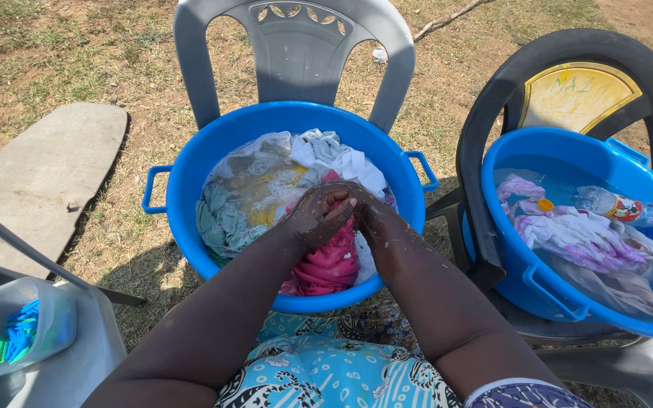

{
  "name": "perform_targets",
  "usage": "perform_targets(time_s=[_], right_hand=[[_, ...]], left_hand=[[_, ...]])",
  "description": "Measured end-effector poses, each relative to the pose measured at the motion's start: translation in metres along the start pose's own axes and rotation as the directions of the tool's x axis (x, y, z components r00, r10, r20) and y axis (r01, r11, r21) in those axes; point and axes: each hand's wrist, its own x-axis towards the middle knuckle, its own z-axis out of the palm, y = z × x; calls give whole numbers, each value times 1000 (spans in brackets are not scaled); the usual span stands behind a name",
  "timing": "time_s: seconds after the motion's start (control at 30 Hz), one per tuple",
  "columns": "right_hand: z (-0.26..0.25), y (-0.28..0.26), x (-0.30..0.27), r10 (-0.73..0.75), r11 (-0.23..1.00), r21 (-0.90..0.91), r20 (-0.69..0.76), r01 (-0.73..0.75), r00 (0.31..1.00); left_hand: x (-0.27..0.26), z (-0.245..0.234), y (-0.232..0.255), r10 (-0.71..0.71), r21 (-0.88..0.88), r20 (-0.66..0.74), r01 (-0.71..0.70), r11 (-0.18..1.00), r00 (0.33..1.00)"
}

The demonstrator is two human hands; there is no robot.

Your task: The person washes laundry by hand, rubbing bar soap onto garments and scrubbing them in a basin of soapy water.

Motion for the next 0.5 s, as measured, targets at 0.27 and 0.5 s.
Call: perform_targets(time_s=[0.27, 0.5], right_hand=[[7, 10, -50, -14, 999, 47, 2, 14, 1000], [17, -2, -49, 200, 975, -80, -105, -208, 974]], left_hand=[[-25, -99, -37, -677, 541, -7, 572, 616, 736], [-60, -93, -42, -755, 619, 155, 533, 577, 637]])
